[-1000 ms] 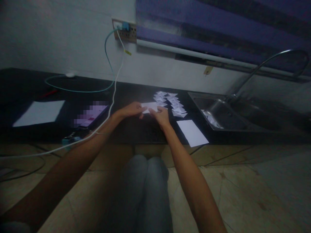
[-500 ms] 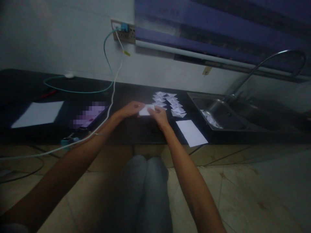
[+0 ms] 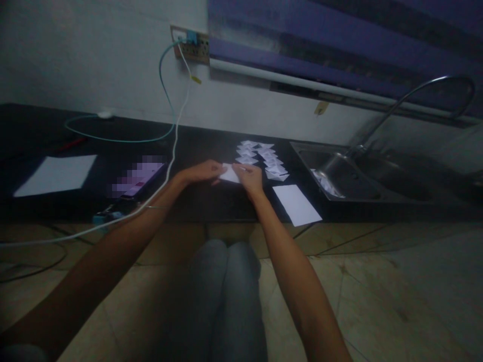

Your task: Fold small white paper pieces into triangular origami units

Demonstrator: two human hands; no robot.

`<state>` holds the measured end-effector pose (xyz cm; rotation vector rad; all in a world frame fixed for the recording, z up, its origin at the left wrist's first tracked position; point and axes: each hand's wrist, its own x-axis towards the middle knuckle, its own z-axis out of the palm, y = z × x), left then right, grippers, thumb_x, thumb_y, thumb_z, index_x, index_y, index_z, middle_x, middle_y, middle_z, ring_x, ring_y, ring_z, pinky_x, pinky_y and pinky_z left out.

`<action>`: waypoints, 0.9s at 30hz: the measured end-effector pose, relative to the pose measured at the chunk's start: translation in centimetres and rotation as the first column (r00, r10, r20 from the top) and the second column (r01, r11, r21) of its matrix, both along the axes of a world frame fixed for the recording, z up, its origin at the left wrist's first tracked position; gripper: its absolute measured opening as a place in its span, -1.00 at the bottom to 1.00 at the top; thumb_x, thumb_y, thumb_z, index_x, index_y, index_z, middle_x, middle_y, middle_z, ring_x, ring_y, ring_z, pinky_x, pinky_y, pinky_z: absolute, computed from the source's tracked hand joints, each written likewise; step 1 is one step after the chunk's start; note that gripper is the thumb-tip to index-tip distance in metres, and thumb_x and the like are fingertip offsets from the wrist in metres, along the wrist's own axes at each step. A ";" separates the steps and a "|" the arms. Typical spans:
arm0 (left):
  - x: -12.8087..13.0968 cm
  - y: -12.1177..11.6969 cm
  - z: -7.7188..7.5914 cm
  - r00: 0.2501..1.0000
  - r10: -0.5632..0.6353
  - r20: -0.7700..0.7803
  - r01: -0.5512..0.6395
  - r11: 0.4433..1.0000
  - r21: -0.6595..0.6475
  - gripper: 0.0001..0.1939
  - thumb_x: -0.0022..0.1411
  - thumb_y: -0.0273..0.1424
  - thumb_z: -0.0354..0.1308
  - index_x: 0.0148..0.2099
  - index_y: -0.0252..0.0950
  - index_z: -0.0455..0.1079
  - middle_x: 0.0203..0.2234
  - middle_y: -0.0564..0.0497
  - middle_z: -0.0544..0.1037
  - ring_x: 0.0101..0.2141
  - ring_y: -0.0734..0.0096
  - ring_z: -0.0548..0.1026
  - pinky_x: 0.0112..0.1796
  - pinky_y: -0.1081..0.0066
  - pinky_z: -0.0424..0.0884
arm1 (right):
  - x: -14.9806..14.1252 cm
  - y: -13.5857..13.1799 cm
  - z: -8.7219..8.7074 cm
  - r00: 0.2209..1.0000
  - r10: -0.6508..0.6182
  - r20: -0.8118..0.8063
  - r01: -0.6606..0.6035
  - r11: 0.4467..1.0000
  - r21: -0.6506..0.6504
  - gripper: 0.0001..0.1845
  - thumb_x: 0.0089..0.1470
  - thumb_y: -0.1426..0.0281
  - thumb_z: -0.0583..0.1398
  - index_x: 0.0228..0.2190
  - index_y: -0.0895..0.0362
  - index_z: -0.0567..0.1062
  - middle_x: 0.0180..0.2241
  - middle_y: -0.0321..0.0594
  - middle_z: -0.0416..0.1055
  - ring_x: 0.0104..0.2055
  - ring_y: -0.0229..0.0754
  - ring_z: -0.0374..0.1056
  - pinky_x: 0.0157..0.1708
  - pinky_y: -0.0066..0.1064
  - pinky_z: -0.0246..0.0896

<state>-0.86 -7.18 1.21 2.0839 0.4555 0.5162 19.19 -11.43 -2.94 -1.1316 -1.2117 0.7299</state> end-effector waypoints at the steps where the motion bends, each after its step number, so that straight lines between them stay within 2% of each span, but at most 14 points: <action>1: 0.0 0.1 -0.1 1.000 -0.006 -0.004 0.006 1.000 0.004 -0.27 0.27 0.23 0.03 -0.59 -0.32 0.33 -0.72 0.02 0.38 -0.64 0.57 0.29 -0.51 0.53 0.24 | 0.0 0.1 -0.1 1.000 -0.002 0.003 0.002 1.000 -0.002 -0.62 -0.16 0.09 0.44 -0.39 0.14 0.70 -0.38 -0.20 0.61 -0.32 -0.13 0.43 -0.30 -0.32 0.28; 5: 0.3 0.4 -0.6 0.997 0.072 0.011 -0.071 0.997 -0.025 -0.30 0.26 0.24 0.04 -0.55 -0.30 0.29 -0.73 0.08 0.31 -0.68 0.58 0.21 -0.60 0.52 0.12 | 0.1 0.1 0.0 0.999 -0.013 0.045 0.013 1.000 -0.015 -0.54 -0.05 -0.03 0.34 -0.52 0.14 0.62 -0.51 -0.26 0.48 -0.41 -0.19 0.33 -0.40 -0.38 0.18; 8: 0.3 0.4 -0.9 0.992 0.125 0.028 -0.123 0.992 -0.039 -0.33 0.27 0.23 0.04 -0.51 -0.28 0.28 -0.72 0.10 0.29 -0.69 0.58 0.17 -0.62 0.52 0.06 | 0.1 -0.1 0.2 0.998 -0.007 0.057 0.008 1.000 -0.010 -0.49 -0.04 -0.08 0.32 -0.55 0.14 0.58 -0.55 -0.29 0.39 -0.44 -0.22 0.26 -0.45 -0.40 0.11; 13: 0.1 0.4 -0.7 0.999 -0.007 -0.035 0.007 1.000 0.013 -0.26 0.23 0.29 0.02 -0.58 -0.30 0.28 -0.74 0.06 0.32 -0.67 0.58 0.21 -0.57 0.50 0.12 | 0.2 -0.1 0.4 0.996 -0.067 0.051 0.066 0.998 0.024 -0.47 -0.03 -0.09 0.31 -0.53 0.15 0.58 -0.57 -0.30 0.39 -0.45 -0.23 0.23 -0.46 -0.40 0.09; 18: 0.2 0.6 -0.7 1.000 -0.007 -0.008 0.007 1.000 -0.016 -0.28 0.27 0.26 -0.01 -0.55 -0.30 0.27 -0.73 0.08 0.33 -0.67 0.58 0.23 -0.55 0.51 0.17 | 0.3 0.4 0.0 0.993 -0.111 0.044 0.109 0.993 0.039 -0.48 -0.08 -0.08 0.33 -0.42 0.17 0.65 -0.49 -0.27 0.51 -0.43 -0.18 0.33 -0.41 -0.36 0.19; 21: 0.2 0.7 -0.7 0.998 0.045 0.031 -0.042 0.995 -0.088 -0.32 0.35 0.18 -0.03 -0.48 -0.33 0.35 -0.69 0.04 0.40 -0.65 0.54 0.33 -0.54 0.51 0.23 | 0.2 0.4 -0.1 0.988 -0.057 0.145 0.044 0.994 0.096 -0.52 -0.03 -0.04 0.31 -0.41 0.15 0.67 -0.44 -0.24 0.57 -0.37 -0.12 0.40 -0.36 -0.32 0.27; 24: 0.0 0.8 -0.7 0.994 0.076 0.077 -0.067 0.991 -0.118 -0.47 0.31 0.06 0.14 -0.38 -0.36 0.41 -0.64 0.06 0.43 -0.62 0.54 0.37 -0.55 0.53 0.24 | -0.1 0.1 0.0 0.957 0.037 0.289 -0.078 0.988 0.133 -0.59 0.07 0.04 0.28 -0.43 0.14 0.66 -0.44 -0.21 0.57 -0.35 -0.09 0.43 -0.30 -0.27 0.31; 27: 0.0 1.0 -1.0 0.994 0.087 0.073 -0.080 0.992 -0.096 -0.53 0.28 -0.01 0.20 -0.36 -0.37 0.44 -0.63 0.07 0.44 -0.61 0.55 0.37 -0.53 0.54 0.25 | -0.4 -0.3 0.3 0.952 0.011 0.306 -0.065 0.984 0.165 -0.61 0.11 0.06 0.27 -0.30 0.14 0.65 -0.35 -0.16 0.59 -0.27 -0.07 0.46 -0.23 -0.22 0.36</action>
